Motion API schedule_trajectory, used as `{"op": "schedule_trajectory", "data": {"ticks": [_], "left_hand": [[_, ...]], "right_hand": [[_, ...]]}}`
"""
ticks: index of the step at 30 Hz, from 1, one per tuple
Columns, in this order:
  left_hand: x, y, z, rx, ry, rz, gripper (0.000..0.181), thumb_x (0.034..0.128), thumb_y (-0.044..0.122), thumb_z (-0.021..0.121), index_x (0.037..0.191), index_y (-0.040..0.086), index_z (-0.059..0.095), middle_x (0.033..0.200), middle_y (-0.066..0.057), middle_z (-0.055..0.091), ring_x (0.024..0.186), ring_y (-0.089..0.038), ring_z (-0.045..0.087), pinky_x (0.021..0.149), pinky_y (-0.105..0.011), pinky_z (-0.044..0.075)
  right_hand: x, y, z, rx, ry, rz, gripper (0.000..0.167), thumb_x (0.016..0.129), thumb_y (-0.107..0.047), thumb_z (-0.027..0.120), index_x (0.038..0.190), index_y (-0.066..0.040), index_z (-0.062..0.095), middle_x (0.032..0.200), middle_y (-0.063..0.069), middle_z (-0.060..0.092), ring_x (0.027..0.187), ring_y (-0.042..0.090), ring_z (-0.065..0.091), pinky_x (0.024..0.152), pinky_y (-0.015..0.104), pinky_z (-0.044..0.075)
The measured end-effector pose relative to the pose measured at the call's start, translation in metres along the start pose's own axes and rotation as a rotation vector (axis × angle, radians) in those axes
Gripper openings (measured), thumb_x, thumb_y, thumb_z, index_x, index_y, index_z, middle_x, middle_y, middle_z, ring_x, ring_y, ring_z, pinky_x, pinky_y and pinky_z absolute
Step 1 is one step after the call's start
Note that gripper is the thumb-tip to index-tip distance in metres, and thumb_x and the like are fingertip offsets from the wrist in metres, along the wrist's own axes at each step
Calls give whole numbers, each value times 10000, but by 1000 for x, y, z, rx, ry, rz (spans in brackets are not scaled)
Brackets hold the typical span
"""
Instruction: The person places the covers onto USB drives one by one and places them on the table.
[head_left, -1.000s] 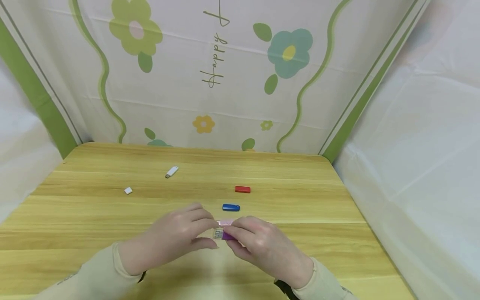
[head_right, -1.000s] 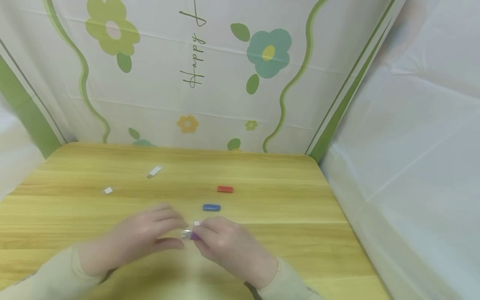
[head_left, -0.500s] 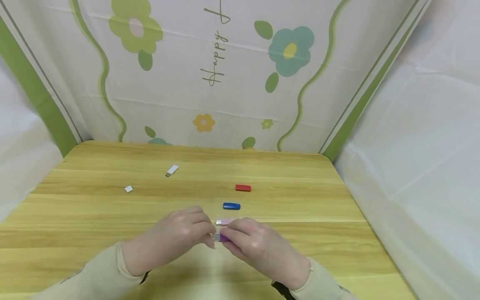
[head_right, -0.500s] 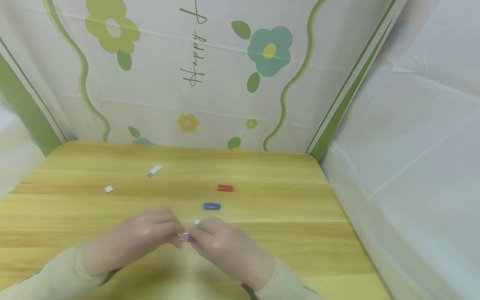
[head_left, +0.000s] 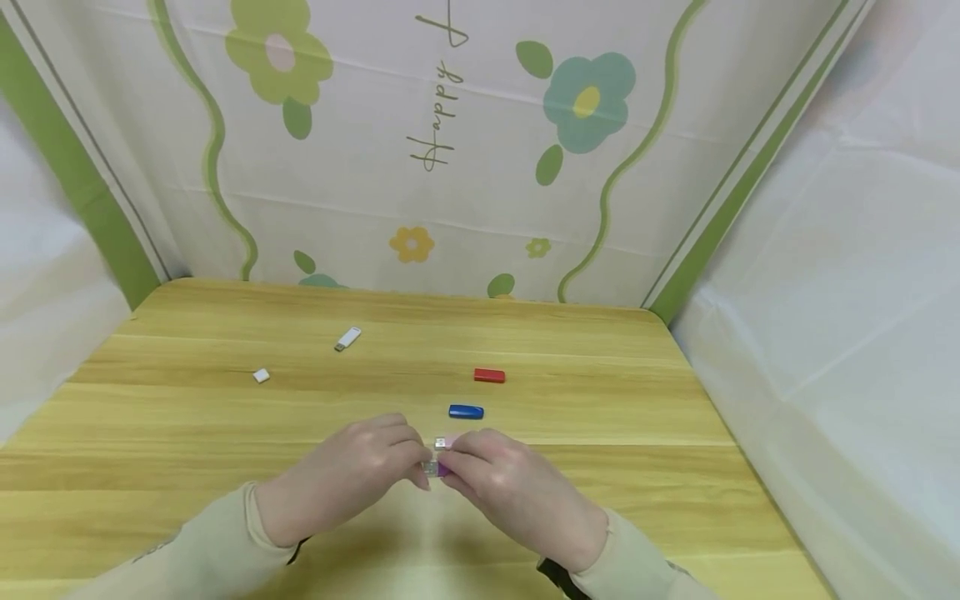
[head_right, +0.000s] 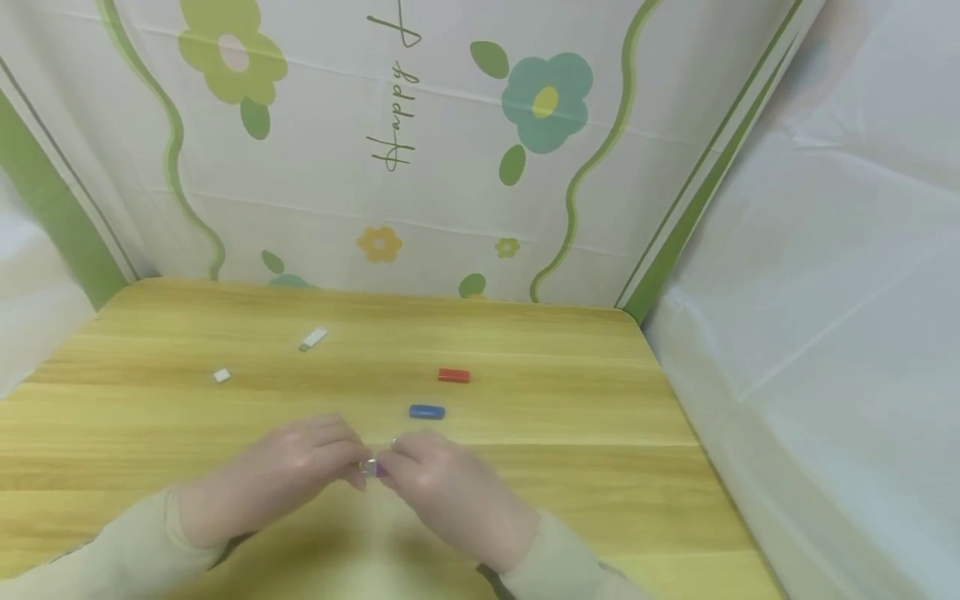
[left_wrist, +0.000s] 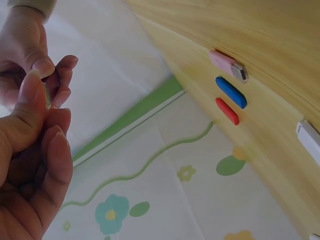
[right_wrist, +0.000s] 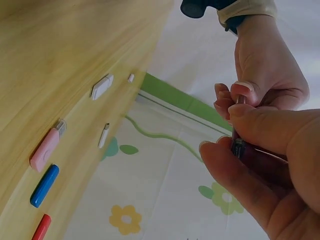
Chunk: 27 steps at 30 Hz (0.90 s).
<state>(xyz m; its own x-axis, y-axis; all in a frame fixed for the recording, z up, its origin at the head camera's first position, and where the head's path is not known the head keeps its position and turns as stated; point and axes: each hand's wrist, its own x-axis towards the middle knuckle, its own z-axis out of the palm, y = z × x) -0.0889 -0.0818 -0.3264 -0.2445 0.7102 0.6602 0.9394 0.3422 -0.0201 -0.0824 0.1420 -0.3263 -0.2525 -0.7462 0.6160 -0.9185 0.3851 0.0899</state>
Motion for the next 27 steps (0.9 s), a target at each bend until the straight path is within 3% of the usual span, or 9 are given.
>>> {"op": "schedule_trajectory", "data": {"ticks": [5, 10, 17, 20, 27], "left_hand": [[-4, -9, 4, 37, -9, -35, 290, 620, 105, 891, 828, 50, 697, 772, 38, 653, 694, -75, 589, 652, -112, 494], [-9, -23, 7, 47, -30, -85, 263, 634, 104, 885, 812, 40, 703, 761, 31, 657, 690, -77, 616, 645, -121, 502], [-13, -53, 8, -10, -80, -165, 234, 656, 63, 879, 820, 24, 717, 761, 11, 670, 678, -90, 631, 625, -154, 513], [-13, -70, 8, -39, -155, -243, 181, 707, 65, 857, 826, 18, 728, 769, -4, 683, 686, -109, 639, 628, -193, 525], [-12, -105, 13, -124, -418, -482, 79, 814, 105, 802, 774, 102, 733, 738, 81, 666, 657, -38, 584, 618, -238, 506]], "right_hand": [[5, 6, 11, 84, -46, 64, 148, 805, -59, 822, 924, -38, 736, 864, -2, 642, 749, 69, 612, 744, 68, 463], [13, 17, 22, 137, -101, 99, 111, 835, -51, 793, 933, -27, 748, 849, -1, 653, 746, 59, 605, 724, 60, 453], [36, 39, 36, 182, -190, 158, 83, 873, -56, 757, 948, -19, 757, 827, 18, 666, 716, 69, 625, 680, 65, 458], [47, 51, 45, 219, -249, 214, 76, 890, -64, 741, 950, -21, 761, 824, 26, 672, 708, 78, 627, 659, 83, 466], [66, 77, 72, 243, -435, 347, 61, 911, -109, 725, 932, -76, 771, 841, -19, 676, 716, 42, 578, 653, 110, 458]]}}
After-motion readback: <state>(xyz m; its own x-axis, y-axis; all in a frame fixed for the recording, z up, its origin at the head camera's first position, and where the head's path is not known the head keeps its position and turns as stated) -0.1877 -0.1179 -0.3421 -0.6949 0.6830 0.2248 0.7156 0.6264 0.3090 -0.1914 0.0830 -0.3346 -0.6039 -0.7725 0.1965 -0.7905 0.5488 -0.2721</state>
